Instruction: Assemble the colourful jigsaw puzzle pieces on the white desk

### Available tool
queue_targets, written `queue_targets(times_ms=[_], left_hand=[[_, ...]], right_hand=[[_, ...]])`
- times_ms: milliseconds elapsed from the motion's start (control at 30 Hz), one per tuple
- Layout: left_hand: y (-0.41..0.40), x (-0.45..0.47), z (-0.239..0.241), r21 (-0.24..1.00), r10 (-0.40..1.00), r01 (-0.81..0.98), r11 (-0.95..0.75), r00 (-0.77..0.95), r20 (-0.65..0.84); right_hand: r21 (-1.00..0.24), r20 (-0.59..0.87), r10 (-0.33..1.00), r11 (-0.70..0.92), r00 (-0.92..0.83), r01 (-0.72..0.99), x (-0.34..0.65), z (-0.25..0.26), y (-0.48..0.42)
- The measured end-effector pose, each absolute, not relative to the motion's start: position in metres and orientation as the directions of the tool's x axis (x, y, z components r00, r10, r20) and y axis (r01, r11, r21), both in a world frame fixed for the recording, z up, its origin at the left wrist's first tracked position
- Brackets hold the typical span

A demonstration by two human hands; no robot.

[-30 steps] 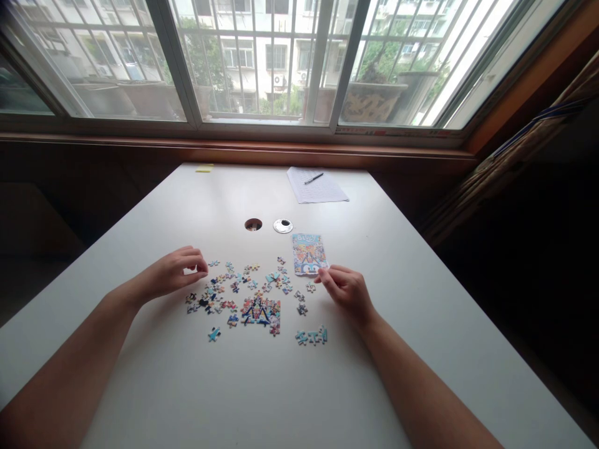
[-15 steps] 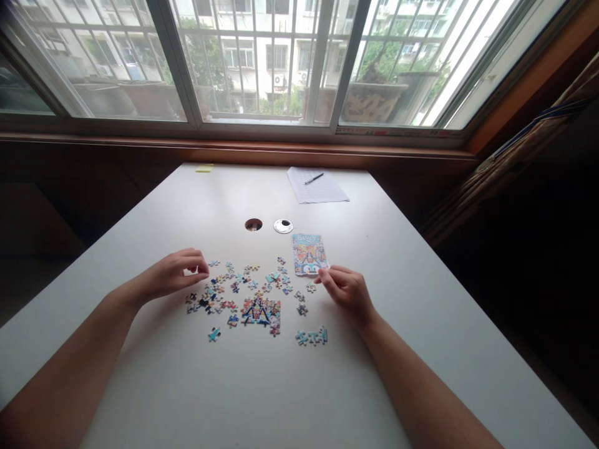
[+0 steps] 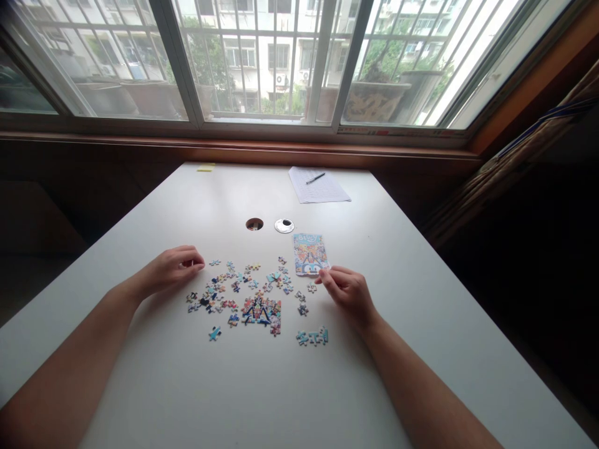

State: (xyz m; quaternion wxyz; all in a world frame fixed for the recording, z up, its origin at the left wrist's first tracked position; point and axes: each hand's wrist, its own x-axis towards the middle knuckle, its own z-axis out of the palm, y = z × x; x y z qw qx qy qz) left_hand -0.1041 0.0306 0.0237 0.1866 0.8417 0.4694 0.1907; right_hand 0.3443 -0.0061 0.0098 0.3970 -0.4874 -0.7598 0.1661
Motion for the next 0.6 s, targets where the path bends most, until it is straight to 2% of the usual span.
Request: queue_targets(times_ms=[200,367,500,600], left_hand=[[0.040,-0.113,0.007,0.464,0.844,0.705,-0.536,0.457,0.280],[0.043,-0.109,-0.005,0.390,0.801,0.702,-0.596,0.486,0.349],[0.043,-0.105,-0.008,0.320,0.776,0.714,-0.623,0.515,0.363],[0.043,-0.105,-0.009,0.316,0.777,0.714,-0.624,0.524,0.350]], right_hand=[[-0.646,0.434,0.876,0.464,-0.208,0.606,0.344,0.010,-0.007],[-0.653,0.424,0.883,0.453,-0.202,0.607,0.344,0.008,-0.006],[-0.654,0.417,0.887,0.444,-0.199,0.613,0.343,0.009,-0.006],[-0.649,0.420,0.886,0.444,-0.195,0.618,0.342,0.009,-0.006]])
